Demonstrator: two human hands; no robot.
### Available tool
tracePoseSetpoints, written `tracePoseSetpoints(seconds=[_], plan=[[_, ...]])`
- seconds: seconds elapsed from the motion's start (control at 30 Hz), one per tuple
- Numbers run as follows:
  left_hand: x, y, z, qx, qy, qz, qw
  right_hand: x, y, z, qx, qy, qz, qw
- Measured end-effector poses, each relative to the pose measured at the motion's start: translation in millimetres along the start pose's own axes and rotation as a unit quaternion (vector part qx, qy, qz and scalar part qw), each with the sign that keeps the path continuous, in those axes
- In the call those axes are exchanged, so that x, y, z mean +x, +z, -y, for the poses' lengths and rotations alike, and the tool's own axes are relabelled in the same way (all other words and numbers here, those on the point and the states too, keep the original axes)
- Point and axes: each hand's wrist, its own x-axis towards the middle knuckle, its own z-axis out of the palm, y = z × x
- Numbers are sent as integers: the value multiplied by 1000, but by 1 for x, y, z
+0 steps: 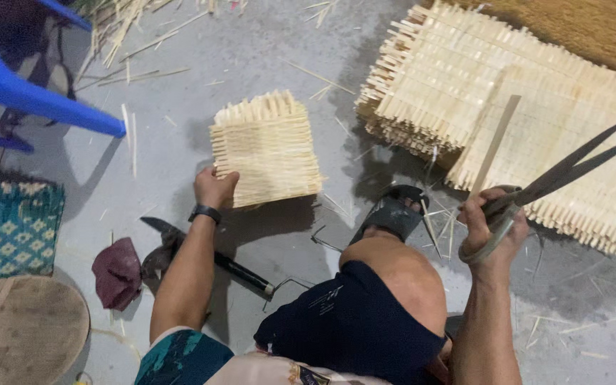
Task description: The person cuts a large woven bamboo mat into smaller rectangular pieces using shears. They repeatedly trim the mat, stack the cut pieces, and continue cutting until the mat is reduced to a pile of smaller sections.
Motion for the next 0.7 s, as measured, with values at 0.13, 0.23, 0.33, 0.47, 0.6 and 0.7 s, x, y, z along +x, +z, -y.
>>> tracePoseSetpoints(seconds=[0.13,0.23,0.33,0.47,0.6,0.7], plan=[[-41,9,-63,198,187,-179,945,9,-38,3,5,55,-63,997],[-59,51,-117,97,410,-149,894,32,-84,-1,-23,77,-100,992],[-91,128,-166,-177,434,115,876,61,-125,4,-12,105,-73,992],[-137,246,-231,-106,300,309,896,86,-154,31,-116,168,48,978],[-164,320,-274,-200,115,357,905,112,-158,37,-216,228,129,941],[-182,334,-287,-204,70,290,932,132,-164,23,-216,212,181,936]])
